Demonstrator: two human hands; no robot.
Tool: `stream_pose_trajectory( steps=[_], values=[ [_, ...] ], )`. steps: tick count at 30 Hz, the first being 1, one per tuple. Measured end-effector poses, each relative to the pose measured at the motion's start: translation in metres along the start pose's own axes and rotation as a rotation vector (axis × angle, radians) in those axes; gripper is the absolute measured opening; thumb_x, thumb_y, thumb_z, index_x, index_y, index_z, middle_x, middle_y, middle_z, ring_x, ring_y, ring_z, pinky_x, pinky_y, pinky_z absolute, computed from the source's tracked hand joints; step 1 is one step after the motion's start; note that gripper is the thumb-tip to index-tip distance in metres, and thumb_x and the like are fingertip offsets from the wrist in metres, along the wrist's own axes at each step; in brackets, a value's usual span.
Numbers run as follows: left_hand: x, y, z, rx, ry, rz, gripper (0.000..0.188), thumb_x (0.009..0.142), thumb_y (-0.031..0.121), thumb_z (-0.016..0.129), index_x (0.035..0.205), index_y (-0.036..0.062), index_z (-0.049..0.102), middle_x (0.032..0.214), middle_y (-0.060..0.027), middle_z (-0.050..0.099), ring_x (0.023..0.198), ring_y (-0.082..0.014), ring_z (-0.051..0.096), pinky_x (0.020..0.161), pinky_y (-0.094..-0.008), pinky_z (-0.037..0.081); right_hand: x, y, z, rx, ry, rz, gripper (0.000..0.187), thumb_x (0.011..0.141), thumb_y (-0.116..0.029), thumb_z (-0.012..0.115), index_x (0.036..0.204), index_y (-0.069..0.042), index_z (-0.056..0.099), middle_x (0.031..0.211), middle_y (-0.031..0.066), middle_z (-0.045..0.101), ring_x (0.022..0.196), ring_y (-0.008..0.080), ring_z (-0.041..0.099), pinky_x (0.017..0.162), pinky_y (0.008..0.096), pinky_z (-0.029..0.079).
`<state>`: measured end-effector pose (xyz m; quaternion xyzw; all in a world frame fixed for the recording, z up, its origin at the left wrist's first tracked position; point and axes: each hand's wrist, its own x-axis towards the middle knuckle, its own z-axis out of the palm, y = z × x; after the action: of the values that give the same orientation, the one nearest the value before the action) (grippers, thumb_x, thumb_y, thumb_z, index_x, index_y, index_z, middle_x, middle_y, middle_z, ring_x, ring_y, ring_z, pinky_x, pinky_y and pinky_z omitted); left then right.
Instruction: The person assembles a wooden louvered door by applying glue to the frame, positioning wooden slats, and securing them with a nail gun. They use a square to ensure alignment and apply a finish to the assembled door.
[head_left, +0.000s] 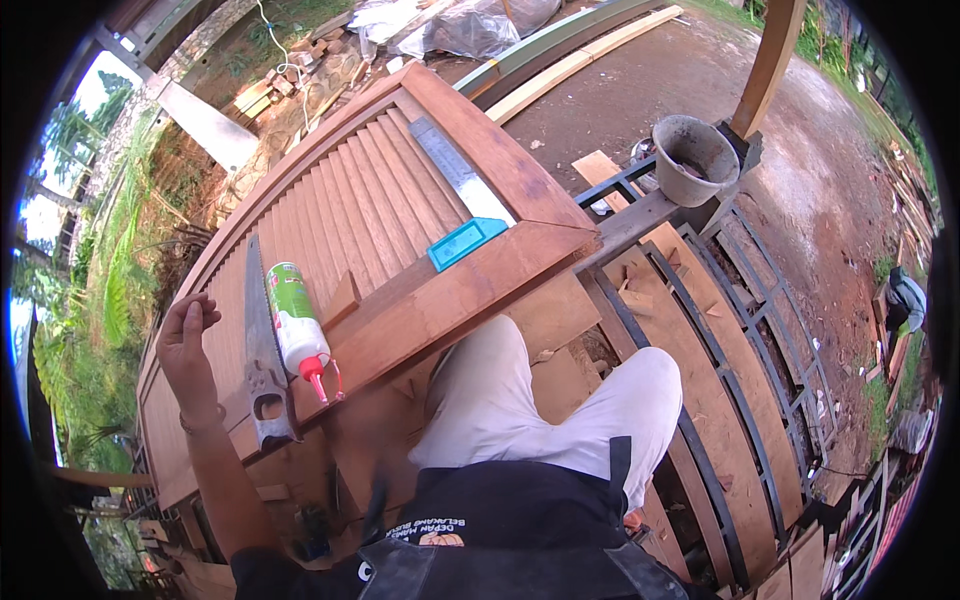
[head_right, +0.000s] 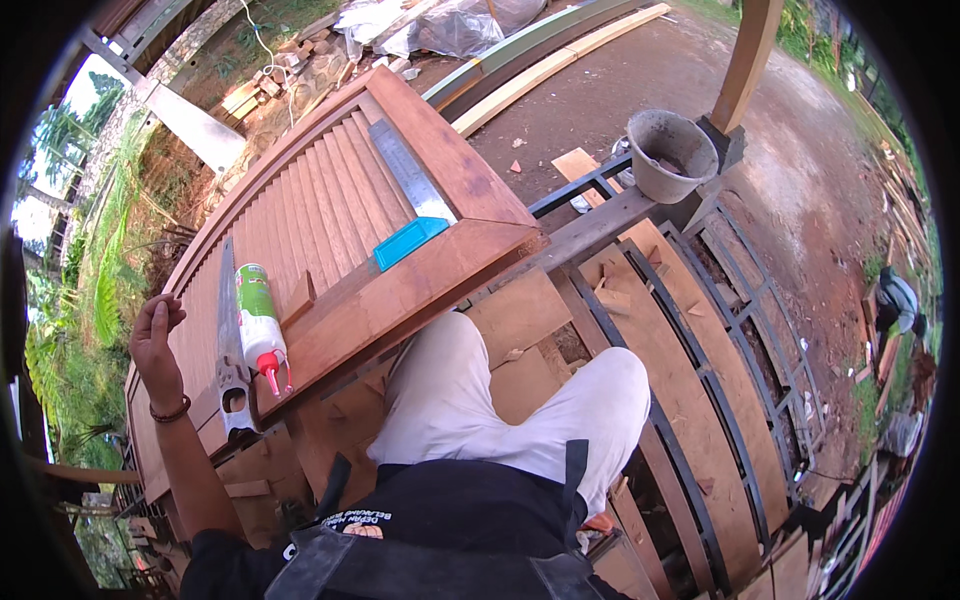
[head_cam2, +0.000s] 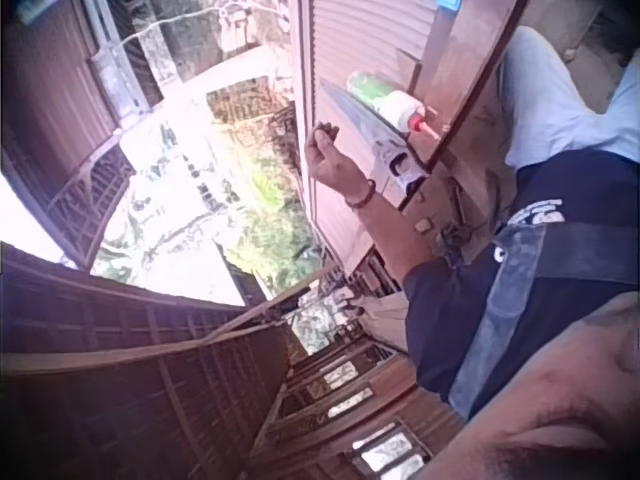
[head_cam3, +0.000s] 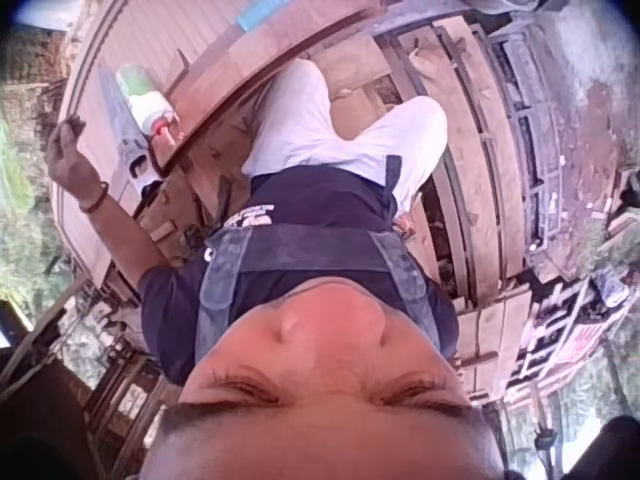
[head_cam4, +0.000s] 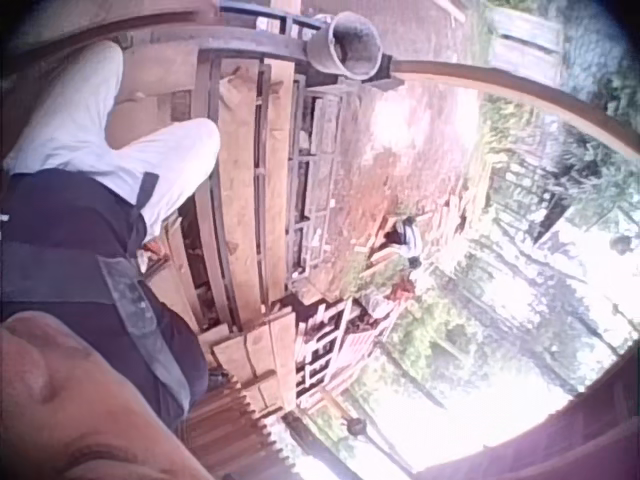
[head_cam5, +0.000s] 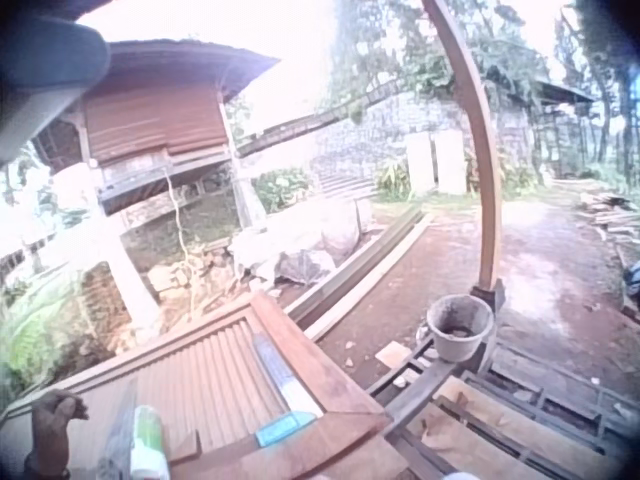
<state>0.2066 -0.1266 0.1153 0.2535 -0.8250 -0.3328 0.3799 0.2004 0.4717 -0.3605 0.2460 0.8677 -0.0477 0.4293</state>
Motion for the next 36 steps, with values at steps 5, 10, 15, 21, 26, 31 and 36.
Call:
stream_pose_trajectory(
  steps=[5,10,15,21,26,31,36],
  values=[
    [-0.076,-0.007,-0.033,-0.344,-0.078,-0.390,0.035,0.103,0.028,0.047,0.086,-0.0002,0.060,0.072,-0.0064,0.059,0.064,-0.0140,0.058,0.061,-0.0261,0.048,0.002,0.001,-0.045,-0.008,0.159,-0.080,0.034,0.090,-0.026,0.059,0.114,-0.002,0.062,0.099,0.0213,0.070,0.096,0.0364,0.068,0.083,0.0466,0.053],
    [-0.154,-0.020,-0.049,-0.350,-0.414,-0.923,0.058,0.104,0.046,0.034,0.089,-0.0022,0.062,0.078,-0.0103,0.063,0.068,-0.0179,0.062,0.066,-0.0293,0.050,-0.006,-0.107,-0.185,0.721,0.520,-0.801,0.024,0.095,-0.017,0.057,0.110,-0.001,0.067,0.095,0.0132,0.070,0.080,0.0210,0.067,0.068,0.0344,0.054],
    [-0.216,-0.069,-0.028,-0.706,-0.223,-1.053,0.055,0.102,0.047,0.036,0.108,-0.0022,0.060,0.095,-0.0118,0.067,0.084,-0.0195,0.066,0.075,-0.0335,0.054,-0.214,-0.260,-0.206,0.627,-0.179,-1.642,0.025,0.096,-0.010,0.057,0.115,0.006,0.060,0.092,0.0087,0.066,0.073,0.0122,0.063,0.064,0.0251,0.052],
    [-0.218,-0.095,0.004,-1.370,0.451,-0.783,0.040,0.092,0.034,0.043,0.110,0.0018,0.057,0.102,-0.0141,0.063,0.098,-0.0299,0.062,0.096,-0.0470,0.050,-0.278,-0.328,-0.094,0.033,-1.172,-1.501,0.045,0.093,-0.022,0.066,0.128,0.002,0.052,0.097,0.0117,0.068,0.083,0.0169,0.066,0.076,0.0316,0.055],
    [-0.218,-0.126,-0.009,-1.450,0.522,-0.696,0.041,0.097,0.041,0.046,0.107,0.0032,0.059,0.104,-0.0130,0.064,0.100,-0.0281,0.062,0.093,-0.0464,0.051,-0.298,-0.339,-0.042,-0.234,-1.295,-1.252,0.043,0.090,-0.032,0.071,0.117,-0.003,0.055,0.097,0.0088,0.063,0.082,0.0159,0.062,0.067,0.0320,0.052],
    [-0.194,-0.119,-0.001,-1.154,0.642,-0.871,0.036,0.099,0.037,0.054,0.108,0.0033,0.064,0.102,-0.0099,0.069,0.092,-0.0231,0.066,0.089,-0.0447,0.053,-0.314,-0.333,-0.034,-0.050,-1.429,-0.961,0.029,0.090,-0.021,0.070,0.112,-0.006,0.059,0.096,0.0075,0.064,0.086,0.0199,0.064,0.070,0.0333,0.054],
    [-0.199,-0.125,0.001,-1.118,0.623,-0.796,0.028,0.100,0.026,0.054,0.111,0.0015,0.064,0.104,-0.0097,0.069,0.093,-0.0229,0.067,0.082,-0.0421,0.057,-0.297,-0.336,-0.022,-0.065,-1.342,-1.281,0.028,0.090,-0.019,0.069,0.114,-0.004,0.064,0.107,0.0085,0.067,0.096,0.0201,0.066,0.082,0.0333,0.053]
  ],
)
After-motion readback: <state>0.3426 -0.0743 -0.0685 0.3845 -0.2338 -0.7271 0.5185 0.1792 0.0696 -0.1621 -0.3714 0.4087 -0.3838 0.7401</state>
